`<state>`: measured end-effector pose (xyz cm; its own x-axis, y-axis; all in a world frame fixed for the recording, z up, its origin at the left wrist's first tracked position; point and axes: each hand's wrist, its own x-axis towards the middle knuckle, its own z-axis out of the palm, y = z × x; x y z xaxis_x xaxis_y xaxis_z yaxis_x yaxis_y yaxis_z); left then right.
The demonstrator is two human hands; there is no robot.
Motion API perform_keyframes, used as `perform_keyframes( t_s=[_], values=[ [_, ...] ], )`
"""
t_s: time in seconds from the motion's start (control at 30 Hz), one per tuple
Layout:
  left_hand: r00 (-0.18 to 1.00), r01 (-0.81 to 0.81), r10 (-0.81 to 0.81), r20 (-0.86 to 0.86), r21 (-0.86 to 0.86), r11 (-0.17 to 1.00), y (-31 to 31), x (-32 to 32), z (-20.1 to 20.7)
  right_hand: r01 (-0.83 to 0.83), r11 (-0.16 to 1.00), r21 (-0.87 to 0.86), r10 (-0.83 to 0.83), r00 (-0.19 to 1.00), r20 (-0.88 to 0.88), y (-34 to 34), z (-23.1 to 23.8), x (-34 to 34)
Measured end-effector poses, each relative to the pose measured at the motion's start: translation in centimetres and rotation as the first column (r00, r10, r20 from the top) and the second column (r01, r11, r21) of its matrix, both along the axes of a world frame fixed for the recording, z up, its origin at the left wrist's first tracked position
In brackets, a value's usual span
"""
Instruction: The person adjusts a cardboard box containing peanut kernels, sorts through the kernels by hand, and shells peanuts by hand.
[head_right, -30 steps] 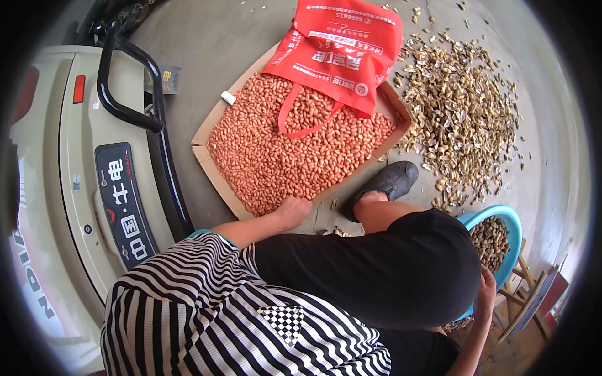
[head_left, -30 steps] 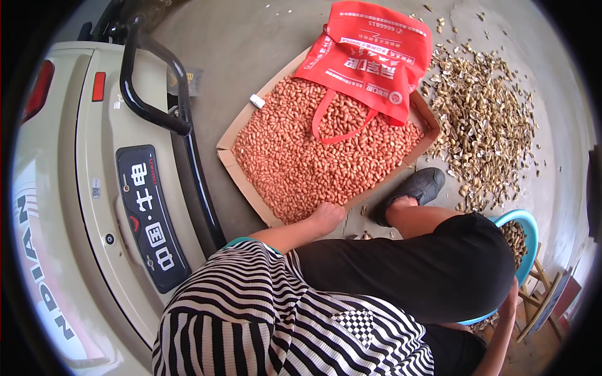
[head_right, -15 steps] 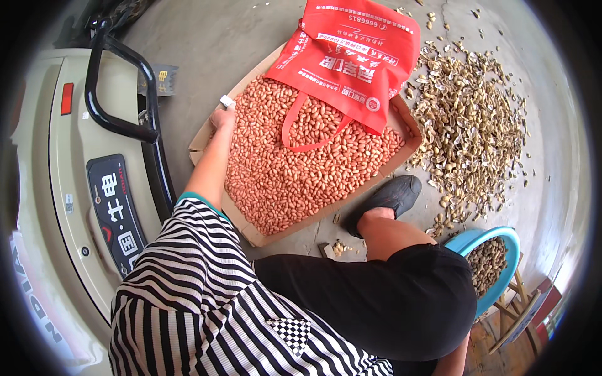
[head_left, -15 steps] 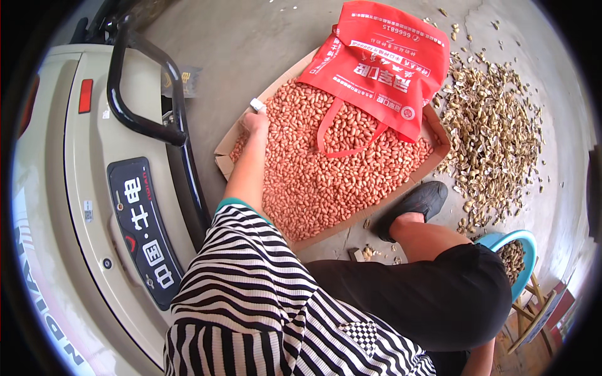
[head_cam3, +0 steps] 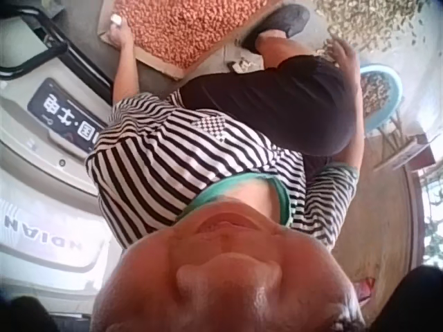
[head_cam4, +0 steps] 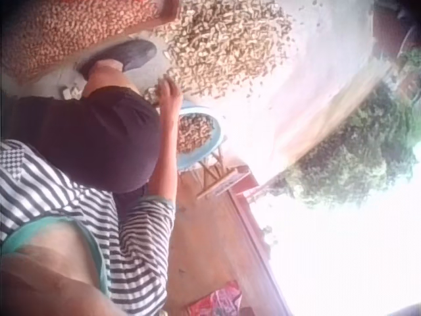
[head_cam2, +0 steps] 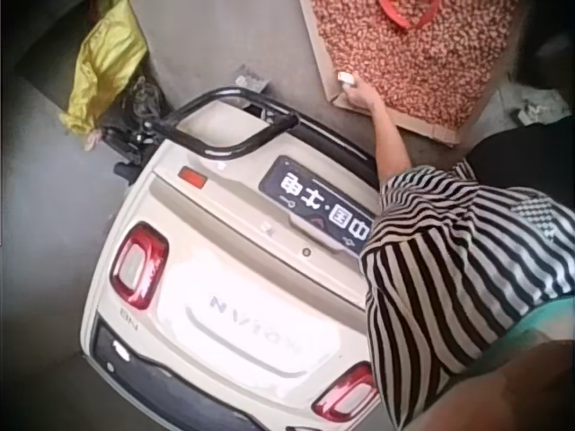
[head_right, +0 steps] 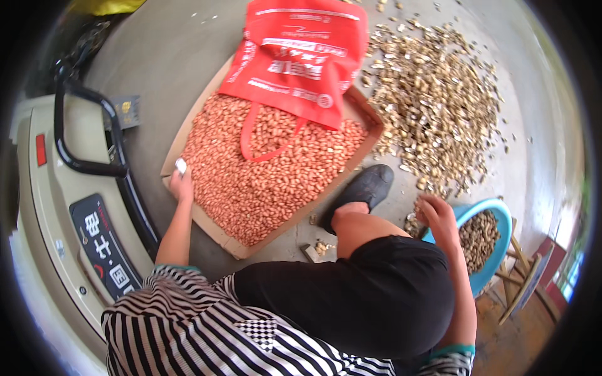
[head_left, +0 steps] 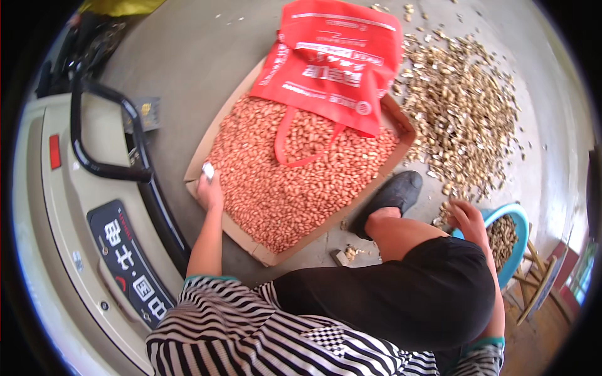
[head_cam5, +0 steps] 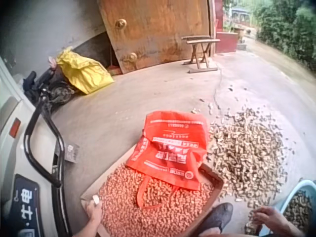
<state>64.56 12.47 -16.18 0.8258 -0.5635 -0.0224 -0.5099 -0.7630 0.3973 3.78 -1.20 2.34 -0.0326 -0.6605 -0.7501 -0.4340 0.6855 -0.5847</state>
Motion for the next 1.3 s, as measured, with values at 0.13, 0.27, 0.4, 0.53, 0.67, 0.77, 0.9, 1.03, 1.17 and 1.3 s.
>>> perform_keyframes(
  t_s=[0.13, 0.27, 0.4, 0.53, 0.67, 0.77, 0.9, 1.03, 1.17, 1.3],
  values=[
    [0.986, -0.033, -0.018, 0.165, 0.297, 0.954, 5.8, -1.2, 1.5, 0.004, 0.989, -0.149, 0.004, 0.998, 0.058, -4.6, -4.1, 4.1],
    [0.780, -0.284, 0.264, -0.567, 0.056, 0.957, 10.3, -1.5, -0.1, -0.270, 0.865, -0.423, 0.134, 0.936, -0.324, -9.0, -10.2, 5.3],
    [0.362, -0.494, 0.306, -0.880, 0.098, 0.864, 10.9, -3.9, 1.1, -0.496, 0.760, -0.419, 0.211, 0.799, -0.563, -13.0, -13.1, 8.5],
    [0.272, -0.530, 0.200, -0.941, 0.027, 0.848, 9.4, -5.1, 1.3, -0.414, 0.862, -0.294, 0.264, 0.860, -0.438, -15.3, -14.0, 11.0],
    [0.309, -0.562, 0.260, -0.915, 0.045, 0.826, 7.9, -5.6, 0.8, -0.716, 0.653, -0.248, 0.357, 0.580, -0.732, -15.3, -15.8, 11.4],
    [0.358, -0.576, 0.300, -0.884, 0.044, 0.816, 7.7, -5.1, 0.1, -0.799, 0.597, -0.065, 0.442, 0.396, -0.805, -15.1, -14.8, 12.8],
    [0.425, -0.534, 0.310, -0.851, 0.040, 0.844, 6.4, -5.7, -0.2, -0.664, 0.664, -0.344, 0.268, 0.641, -0.719, -13.6, -14.7, 10.4],
    [0.504, -0.490, 0.298, -0.811, 0.016, 0.871, 3.2, -4.7, 0.5, -0.706, 0.671, -0.226, 0.336, 0.561, -0.756, -11.4, -11.6, 7.8],
    [0.637, -0.274, 0.170, -0.752, -0.014, 0.962, -1.1, -4.5, 0.0, -0.619, 0.738, -0.270, 0.224, 0.601, -0.767, -8.6, -10.7, 4.5],
    [0.676, -0.219, 0.129, -0.725, -0.031, 0.975, -4.1, -3.9, 0.3, -0.583, 0.743, -0.328, 0.151, 0.624, -0.767, -7.7, -9.7, 3.8]
  ],
)
